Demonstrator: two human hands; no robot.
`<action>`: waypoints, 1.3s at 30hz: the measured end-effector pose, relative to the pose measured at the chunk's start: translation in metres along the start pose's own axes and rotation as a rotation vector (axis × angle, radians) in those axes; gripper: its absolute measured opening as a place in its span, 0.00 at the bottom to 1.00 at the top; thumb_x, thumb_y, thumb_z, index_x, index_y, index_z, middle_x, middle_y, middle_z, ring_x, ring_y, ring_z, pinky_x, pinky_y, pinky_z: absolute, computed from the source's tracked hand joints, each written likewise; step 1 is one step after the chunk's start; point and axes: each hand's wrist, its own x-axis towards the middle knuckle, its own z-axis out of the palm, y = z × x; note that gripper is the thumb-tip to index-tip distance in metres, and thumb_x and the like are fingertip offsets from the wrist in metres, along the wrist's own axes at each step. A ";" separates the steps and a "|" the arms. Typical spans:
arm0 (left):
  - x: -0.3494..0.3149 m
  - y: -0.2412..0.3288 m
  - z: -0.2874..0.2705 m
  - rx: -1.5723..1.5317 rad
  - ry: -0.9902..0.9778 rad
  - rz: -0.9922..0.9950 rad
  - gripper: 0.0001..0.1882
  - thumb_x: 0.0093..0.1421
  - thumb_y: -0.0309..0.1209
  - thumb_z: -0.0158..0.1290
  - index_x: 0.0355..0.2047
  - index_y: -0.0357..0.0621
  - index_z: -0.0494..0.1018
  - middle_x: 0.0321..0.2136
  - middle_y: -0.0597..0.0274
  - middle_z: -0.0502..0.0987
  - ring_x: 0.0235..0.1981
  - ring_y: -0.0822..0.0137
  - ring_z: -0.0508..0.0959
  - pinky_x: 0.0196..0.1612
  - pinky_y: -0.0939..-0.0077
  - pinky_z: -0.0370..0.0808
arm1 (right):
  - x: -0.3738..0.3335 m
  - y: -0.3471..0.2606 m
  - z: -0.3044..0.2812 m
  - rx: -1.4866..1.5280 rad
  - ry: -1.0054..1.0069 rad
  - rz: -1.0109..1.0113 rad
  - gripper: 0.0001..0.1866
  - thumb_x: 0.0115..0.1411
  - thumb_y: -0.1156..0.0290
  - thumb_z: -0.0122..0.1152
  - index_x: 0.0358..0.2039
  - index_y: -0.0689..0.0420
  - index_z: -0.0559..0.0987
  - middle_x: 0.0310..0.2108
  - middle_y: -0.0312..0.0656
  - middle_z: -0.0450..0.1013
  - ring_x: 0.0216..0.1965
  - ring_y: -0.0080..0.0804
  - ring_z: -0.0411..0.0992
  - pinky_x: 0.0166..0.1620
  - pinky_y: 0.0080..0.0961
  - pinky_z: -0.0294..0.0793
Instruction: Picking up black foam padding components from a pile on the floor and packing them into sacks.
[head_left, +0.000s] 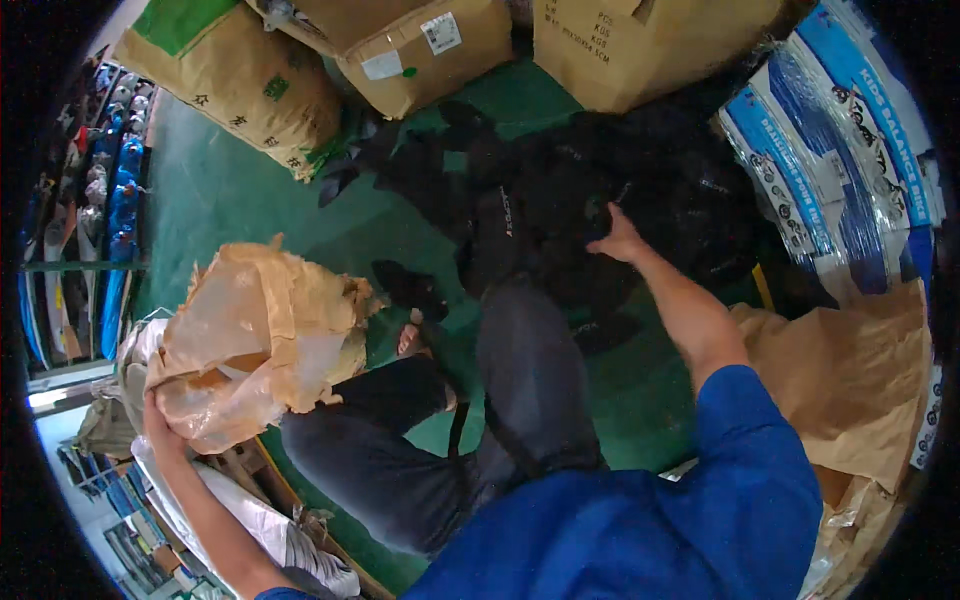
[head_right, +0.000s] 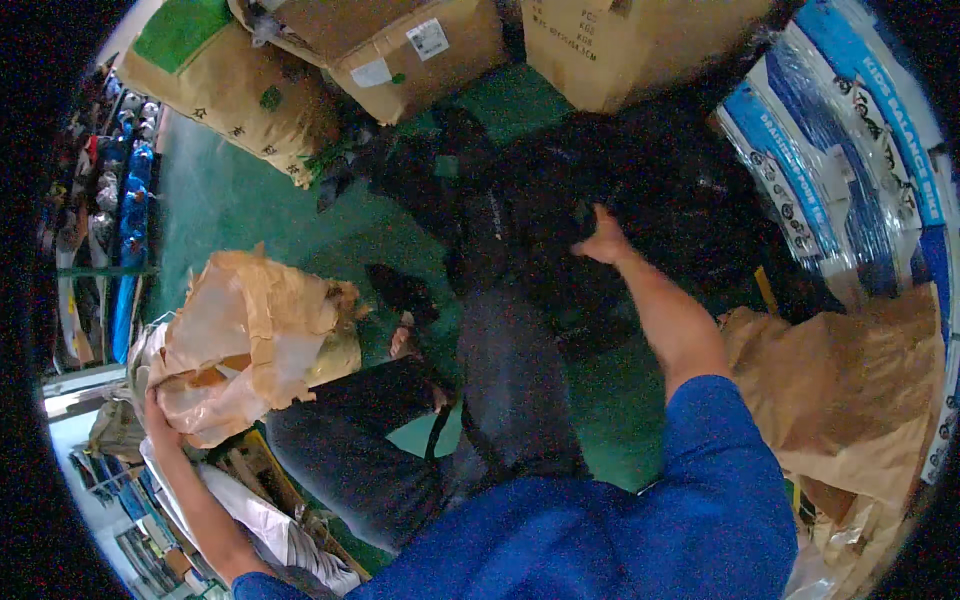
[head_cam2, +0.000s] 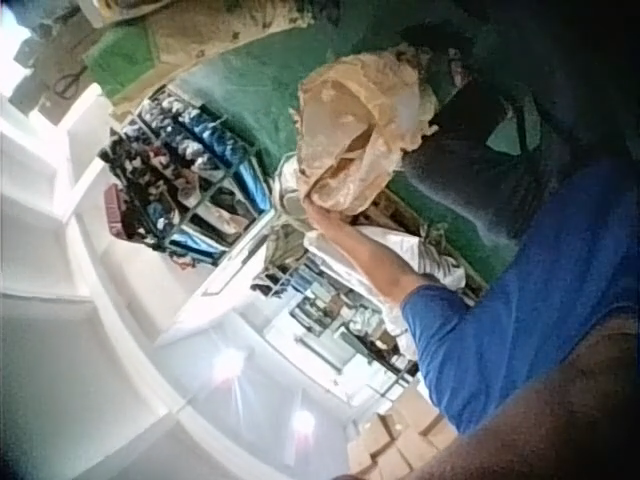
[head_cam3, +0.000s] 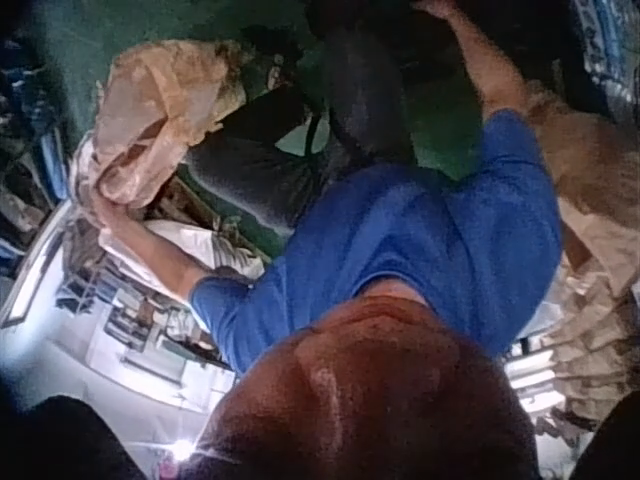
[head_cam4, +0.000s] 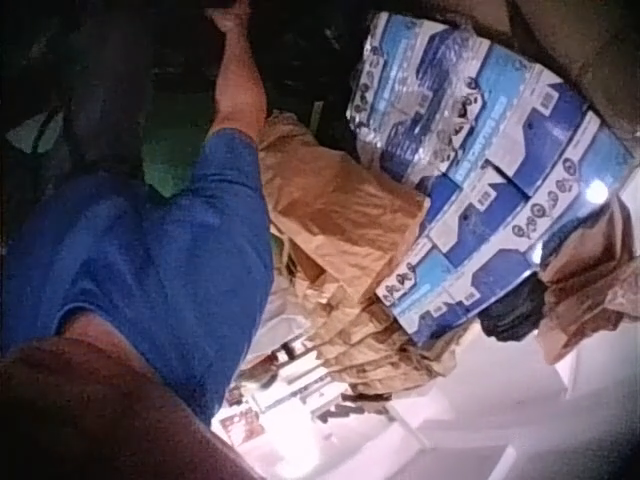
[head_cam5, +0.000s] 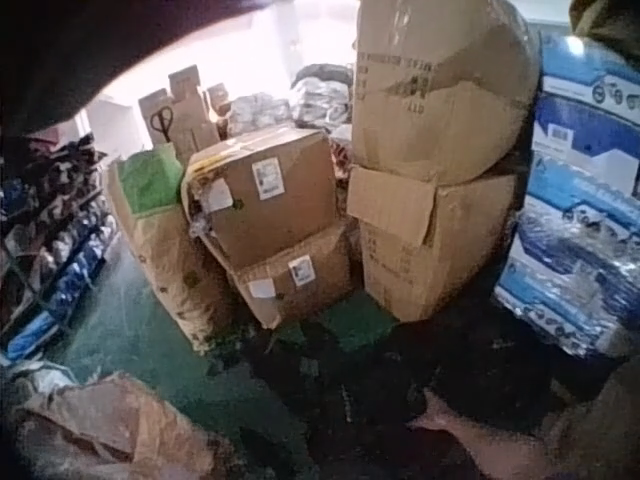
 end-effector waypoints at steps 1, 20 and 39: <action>0.003 0.002 0.003 0.008 -0.091 0.029 0.21 0.66 0.41 0.38 0.52 0.42 0.67 0.48 0.59 0.73 0.47 0.62 0.74 0.51 0.64 0.72 | -0.002 0.001 -0.011 -0.202 0.008 0.048 0.57 0.38 0.65 0.75 0.64 0.63 0.48 0.62 0.55 0.53 0.63 0.44 0.54 0.62 0.33 0.56; -0.010 -0.031 0.049 0.262 0.275 0.118 0.25 0.66 0.45 0.37 0.57 0.41 0.62 0.54 0.59 0.66 0.56 0.64 0.66 0.56 0.68 0.65 | 0.224 -0.096 0.017 -1.257 -0.187 -0.385 0.75 0.24 0.65 0.81 0.66 0.50 0.35 0.66 0.54 0.41 0.67 0.50 0.42 0.64 0.47 0.49; -0.011 -0.036 0.021 0.552 0.093 0.237 0.25 0.66 0.45 0.39 0.55 0.42 0.64 0.53 0.60 0.67 0.55 0.64 0.66 0.58 0.70 0.61 | 0.235 -0.100 0.019 -1.267 -0.403 -0.166 0.57 0.21 0.65 0.79 0.57 0.60 0.61 0.55 0.49 0.64 0.57 0.48 0.62 0.54 0.43 0.64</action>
